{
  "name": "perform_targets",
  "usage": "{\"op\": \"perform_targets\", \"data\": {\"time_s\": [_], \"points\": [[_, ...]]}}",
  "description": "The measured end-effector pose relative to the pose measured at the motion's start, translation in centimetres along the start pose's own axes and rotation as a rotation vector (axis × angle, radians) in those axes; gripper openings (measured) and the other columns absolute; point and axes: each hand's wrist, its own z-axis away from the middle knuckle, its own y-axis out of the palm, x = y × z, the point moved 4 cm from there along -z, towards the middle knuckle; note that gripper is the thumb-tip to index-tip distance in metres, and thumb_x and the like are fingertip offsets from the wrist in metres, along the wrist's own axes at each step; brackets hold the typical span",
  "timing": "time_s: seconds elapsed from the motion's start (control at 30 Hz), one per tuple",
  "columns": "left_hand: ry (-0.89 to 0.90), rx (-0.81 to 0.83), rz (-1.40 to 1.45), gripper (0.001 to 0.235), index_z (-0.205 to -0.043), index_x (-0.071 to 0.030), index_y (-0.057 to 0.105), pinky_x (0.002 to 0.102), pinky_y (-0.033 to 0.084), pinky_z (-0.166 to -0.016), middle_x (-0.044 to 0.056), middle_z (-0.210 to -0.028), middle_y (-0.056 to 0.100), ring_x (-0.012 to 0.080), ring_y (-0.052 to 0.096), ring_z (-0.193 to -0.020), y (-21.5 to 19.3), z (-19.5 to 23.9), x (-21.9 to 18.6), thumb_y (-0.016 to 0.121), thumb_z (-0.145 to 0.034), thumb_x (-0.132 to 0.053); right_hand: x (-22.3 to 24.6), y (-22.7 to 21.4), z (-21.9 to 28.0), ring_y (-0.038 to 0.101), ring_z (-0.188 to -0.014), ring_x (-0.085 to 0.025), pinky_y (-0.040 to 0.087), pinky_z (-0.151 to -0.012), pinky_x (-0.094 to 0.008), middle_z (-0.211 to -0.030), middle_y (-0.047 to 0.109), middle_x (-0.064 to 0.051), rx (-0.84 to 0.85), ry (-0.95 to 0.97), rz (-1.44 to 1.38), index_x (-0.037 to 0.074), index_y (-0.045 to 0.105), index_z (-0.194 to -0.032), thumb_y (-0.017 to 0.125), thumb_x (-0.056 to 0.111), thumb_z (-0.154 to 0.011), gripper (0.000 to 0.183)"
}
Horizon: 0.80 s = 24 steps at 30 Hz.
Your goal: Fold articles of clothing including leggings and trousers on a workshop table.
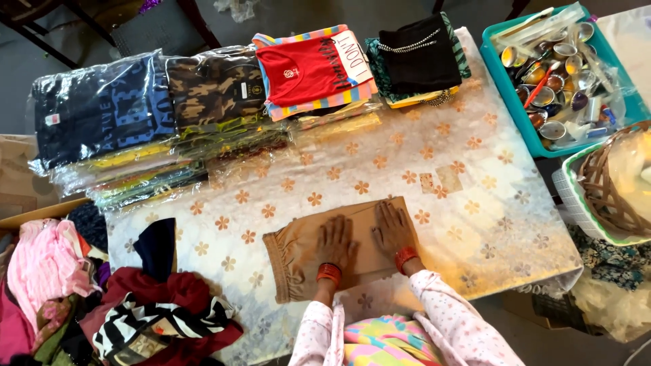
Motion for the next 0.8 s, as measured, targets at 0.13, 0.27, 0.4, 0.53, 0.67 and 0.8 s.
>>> {"op": "perform_targets", "data": {"time_s": [0.13,0.27,0.4,0.53,0.67,0.8], "points": [[-0.137,-0.158,-0.197,0.070,-0.164,-0.017,0.026,0.056,0.010,-0.125,0.005,-0.169,0.026,0.0257,0.018,-0.156,2.6,-1.0,3.9,0.045,-0.103,-0.044,-3.6,2.3,-2.2,0.024,-0.155,-0.030,0.014,-0.125,-0.053,-0.166,0.031,-0.015,-0.052,0.166,0.031,0.002,0.033,-0.158,0.044,0.043,-0.099,0.072],[-0.196,-0.117,-0.172,0.067,-0.162,-0.020,0.024,0.057,0.009,-0.123,0.004,-0.169,0.024,0.0254,0.017,-0.156,1.3,-0.9,3.5,0.043,-0.102,-0.041,-6.8,4.0,-3.3,0.023,-0.156,-0.029,0.013,-0.126,-0.056,-0.167,0.030,-0.015,-0.092,0.247,0.065,0.001,0.033,-0.158,0.043,0.047,-0.100,0.075],[-0.215,-0.124,-0.134,0.067,-0.163,-0.022,0.024,0.059,0.008,-0.123,0.004,-0.169,0.023,0.0257,0.017,-0.156,1.9,-1.0,3.5,0.043,-0.102,-0.039,-8.3,4.2,-3.1,0.020,-0.158,-0.031,0.011,-0.125,-0.059,-0.168,0.028,-0.017,-0.149,0.344,0.064,0.000,0.031,-0.159,0.042,0.049,-0.101,0.076],[-0.233,-0.202,-0.157,0.067,-0.163,-0.024,0.024,0.063,0.006,-0.122,0.005,-0.169,0.024,0.0255,0.018,-0.156,3.3,-1.0,3.6,0.044,-0.101,-0.039,-7.5,1.5,-0.1,0.017,-0.158,-0.037,0.010,-0.125,-0.060,-0.168,0.026,-0.021,-0.184,0.452,0.048,-0.003,0.028,-0.160,0.042,0.049,-0.102,0.079],[-0.234,-0.291,-0.082,0.068,-0.163,-0.023,0.024,0.064,0.004,-0.123,0.007,-0.169,0.023,0.0286,0.018,-0.156,3.0,-1.0,3.2,0.046,-0.101,-0.040,-6.3,0.0,7.1,0.017,-0.157,-0.038,0.010,-0.124,-0.060,-0.167,0.026,-0.022,-0.205,0.461,0.035,-0.002,0.028,-0.160,0.042,0.051,-0.100,0.082],[-0.314,-0.146,-0.102,0.068,-0.161,-0.024,0.024,0.069,0.002,-0.119,0.005,-0.168,0.021,0.0265,0.017,-0.155,2.4,-1.1,2.8,0.047,-0.100,-0.041,-5.2,-0.5,12.1,0.022,-0.155,-0.039,0.013,-0.124,-0.059,-0.165,0.029,-0.024,-0.195,0.422,0.063,-0.003,0.029,-0.158,0.045,0.056,-0.096,0.087]]}}
